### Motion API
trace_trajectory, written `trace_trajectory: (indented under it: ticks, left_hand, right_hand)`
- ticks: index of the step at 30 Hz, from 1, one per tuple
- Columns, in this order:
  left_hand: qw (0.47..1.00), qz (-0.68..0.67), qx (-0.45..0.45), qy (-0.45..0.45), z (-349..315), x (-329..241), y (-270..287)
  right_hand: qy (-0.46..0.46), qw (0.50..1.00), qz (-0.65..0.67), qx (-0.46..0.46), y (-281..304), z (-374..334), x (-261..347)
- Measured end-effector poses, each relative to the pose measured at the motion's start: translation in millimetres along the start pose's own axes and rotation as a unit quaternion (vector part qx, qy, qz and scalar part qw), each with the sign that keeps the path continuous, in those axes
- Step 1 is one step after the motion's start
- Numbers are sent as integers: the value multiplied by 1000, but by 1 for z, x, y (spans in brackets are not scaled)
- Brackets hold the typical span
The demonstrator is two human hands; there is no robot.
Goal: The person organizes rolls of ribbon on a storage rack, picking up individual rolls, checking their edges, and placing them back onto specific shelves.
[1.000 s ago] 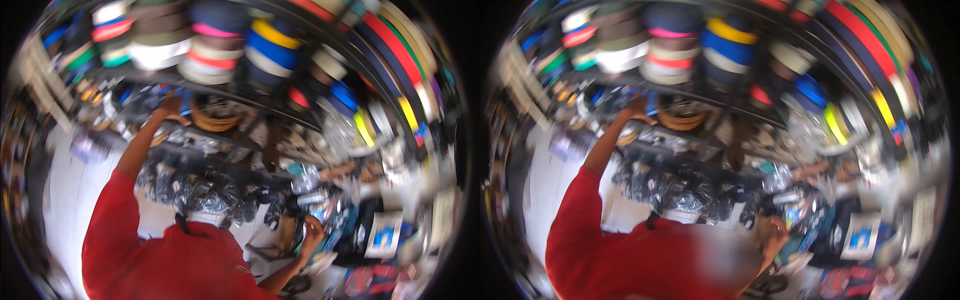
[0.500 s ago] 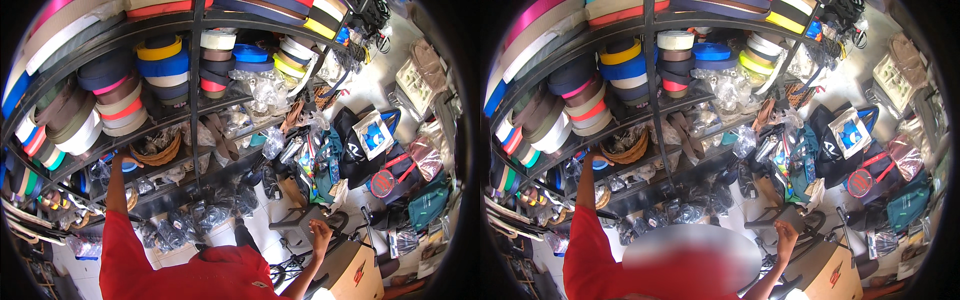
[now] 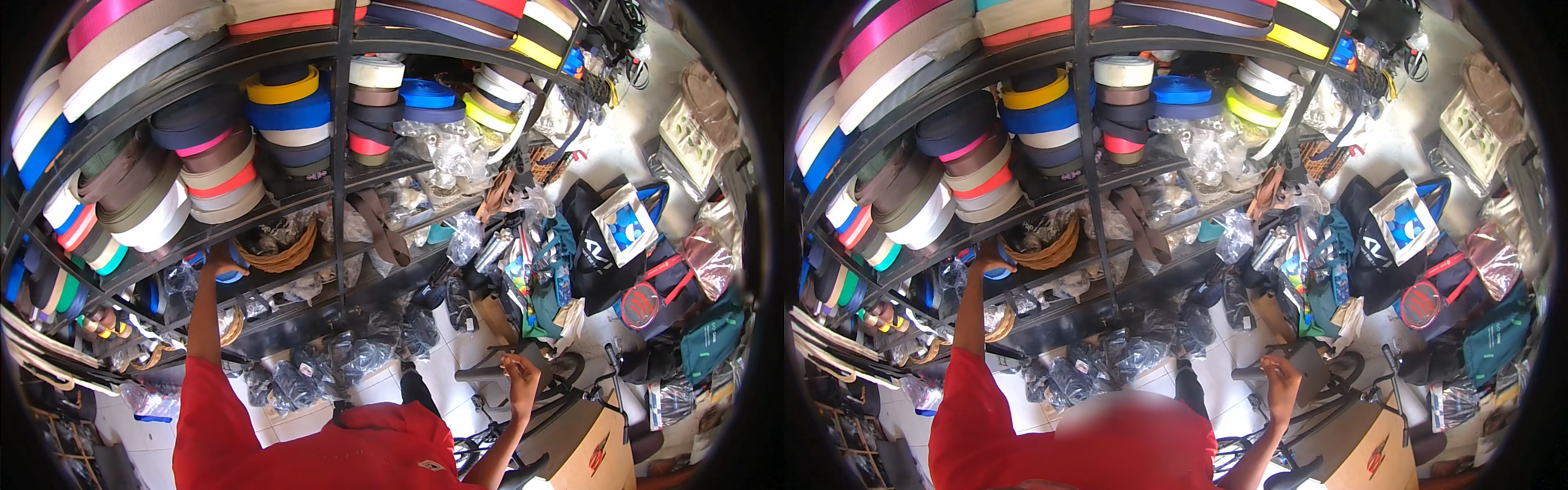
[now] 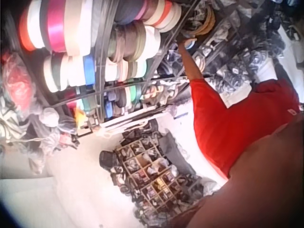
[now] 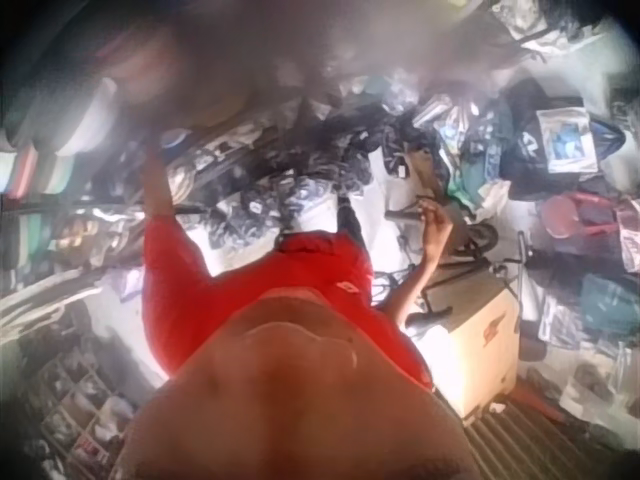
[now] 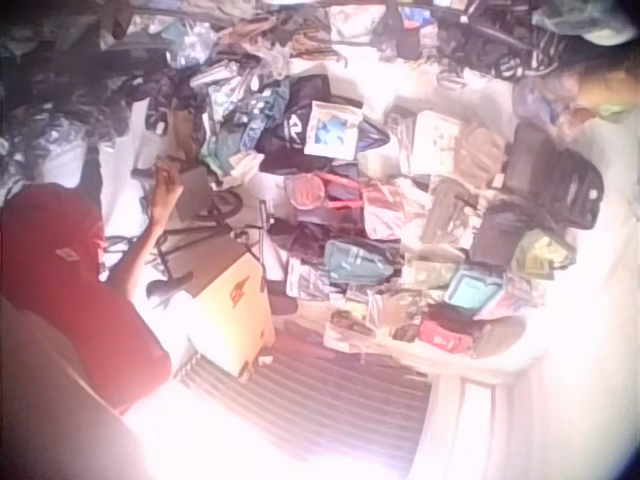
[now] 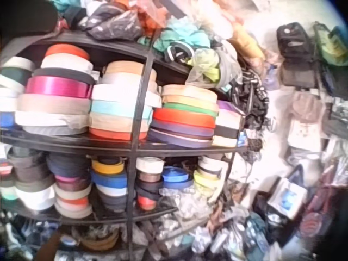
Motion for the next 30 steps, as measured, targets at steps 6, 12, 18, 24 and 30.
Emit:
trace_trajectory:
  ticks: [6,12,18,24,30]
  left_hand:
    - [997,-7,17,-76,0,26,-1]
    - [991,50,-1,-127,-36,-6,9]
    - [986,58,-30,-154,-56,-10,17]
    - [983,34,-45,-176,-71,-5,20]
    - [976,15,-75,-206,-86,-2,22]
  right_hand:
    - [-22,999,11,25,-8,0,6]
    - [-20,1000,-5,20,-9,-1,13]
    - [-18,999,-8,45,-19,3,10]
    - [-23,997,-18,70,-30,5,15]
    - [-11,995,-28,92,-38,3,17]
Point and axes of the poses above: each hand's wrist, its own z-axis towards the middle knuckle, its own y-axis out of the back of the hand, x = y × z, the point moved 2 cm from there along z, towards the middle knuckle, and after that the axes turned 3 degrees about y, right-handed, at the moved point
